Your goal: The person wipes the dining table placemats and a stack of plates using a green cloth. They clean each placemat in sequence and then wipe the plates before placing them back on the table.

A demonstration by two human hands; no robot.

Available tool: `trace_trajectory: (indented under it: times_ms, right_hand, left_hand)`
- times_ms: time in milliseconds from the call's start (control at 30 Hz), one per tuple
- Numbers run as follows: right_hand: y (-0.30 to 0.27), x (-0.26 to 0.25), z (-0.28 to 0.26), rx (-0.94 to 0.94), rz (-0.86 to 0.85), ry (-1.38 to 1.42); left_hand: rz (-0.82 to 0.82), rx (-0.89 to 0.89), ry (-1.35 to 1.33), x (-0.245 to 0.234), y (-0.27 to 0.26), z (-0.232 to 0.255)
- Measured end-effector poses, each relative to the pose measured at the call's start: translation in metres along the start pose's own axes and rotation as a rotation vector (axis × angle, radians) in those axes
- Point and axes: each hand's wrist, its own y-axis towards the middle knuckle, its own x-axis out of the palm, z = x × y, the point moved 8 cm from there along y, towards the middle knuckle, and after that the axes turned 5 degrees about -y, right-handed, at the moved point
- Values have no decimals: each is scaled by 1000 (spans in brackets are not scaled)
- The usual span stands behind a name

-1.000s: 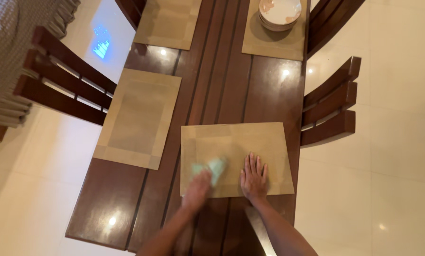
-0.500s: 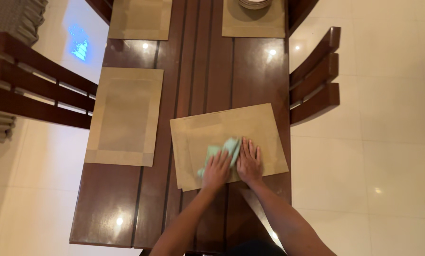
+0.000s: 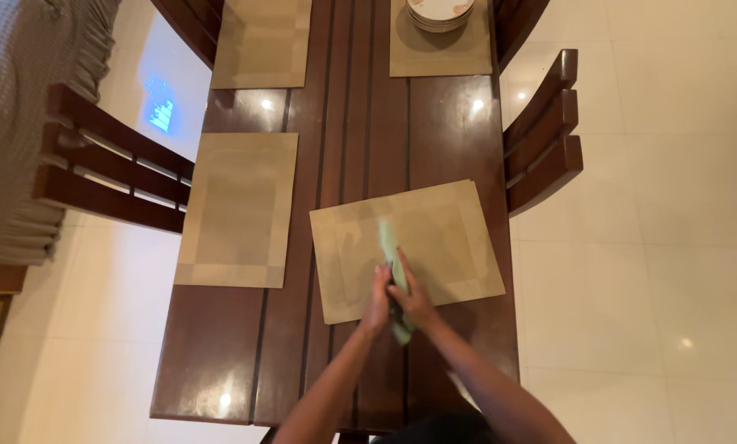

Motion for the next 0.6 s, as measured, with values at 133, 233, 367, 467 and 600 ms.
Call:
trace_trajectory:
  times_ms: [133,233,367,467,600]
  right_hand:
    - [16,-10,-1,74,216,-87]
    - [27,-16,-24,-77,248,-540]
    - [17,37,-24,-157,-115,-908]
    - [7,59,-4,-202,-224,-968]
    - [21,-3,45,-94,-135,-879]
  left_hand:
    - [-91,196,384,-5,15,31]
    - [189,348,1322,-43,-7,71]
    - [240,487,1927,-45,-30,82]
    - [242,314,1983,-51,-30,75]
    - [267,497,1847,-38,-39,88]
